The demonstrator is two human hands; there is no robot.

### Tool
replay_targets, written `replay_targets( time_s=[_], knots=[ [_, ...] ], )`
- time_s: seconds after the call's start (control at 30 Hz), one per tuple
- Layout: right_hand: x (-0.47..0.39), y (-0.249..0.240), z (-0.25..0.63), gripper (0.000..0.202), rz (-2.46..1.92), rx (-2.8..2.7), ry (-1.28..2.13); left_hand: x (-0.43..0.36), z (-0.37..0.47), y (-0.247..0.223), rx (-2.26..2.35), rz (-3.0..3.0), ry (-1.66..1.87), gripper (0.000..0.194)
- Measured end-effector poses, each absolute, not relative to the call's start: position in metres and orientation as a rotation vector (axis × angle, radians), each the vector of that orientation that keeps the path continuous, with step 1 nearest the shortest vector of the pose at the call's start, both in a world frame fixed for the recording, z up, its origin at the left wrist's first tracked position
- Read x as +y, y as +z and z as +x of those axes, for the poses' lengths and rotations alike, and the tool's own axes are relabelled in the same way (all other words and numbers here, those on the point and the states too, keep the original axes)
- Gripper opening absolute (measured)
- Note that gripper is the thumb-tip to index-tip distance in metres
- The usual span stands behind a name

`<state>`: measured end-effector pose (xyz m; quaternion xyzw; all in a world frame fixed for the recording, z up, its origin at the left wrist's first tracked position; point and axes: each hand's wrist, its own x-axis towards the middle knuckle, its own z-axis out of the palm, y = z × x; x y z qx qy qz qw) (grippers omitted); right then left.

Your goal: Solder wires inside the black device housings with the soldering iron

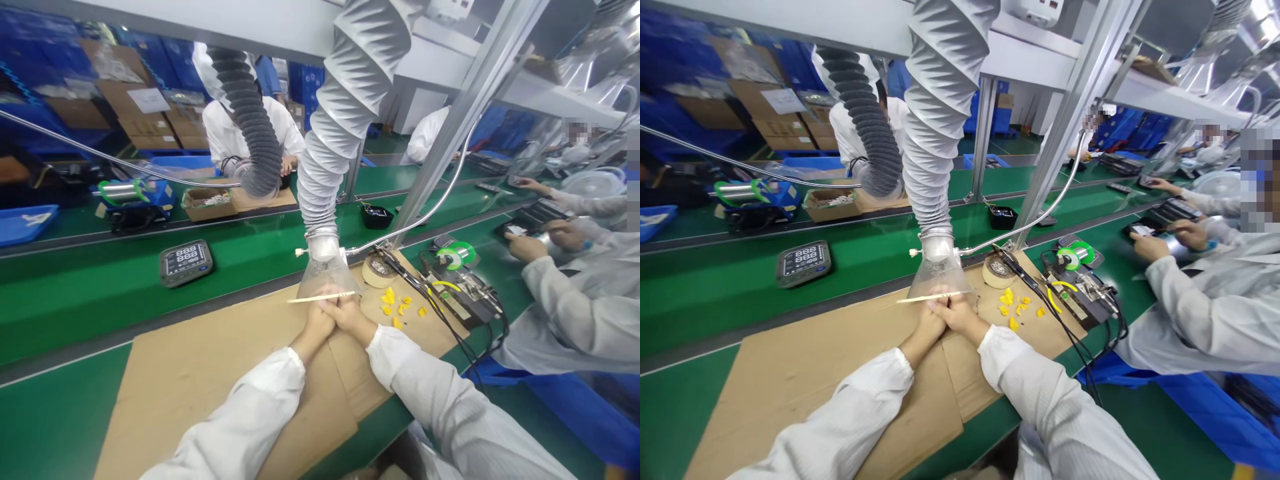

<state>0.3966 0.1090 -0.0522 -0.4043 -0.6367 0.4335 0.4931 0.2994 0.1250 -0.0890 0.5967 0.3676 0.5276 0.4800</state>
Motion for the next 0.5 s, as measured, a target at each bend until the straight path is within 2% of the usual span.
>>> replay_targets(
  time_s=[0.5],
  knots=[
    [0.114,-0.066,0.398,0.051,-0.990,-1.536,1.079,0.126,0.296,-0.088,0.920,1.482,1.321,0.037]
  ],
)
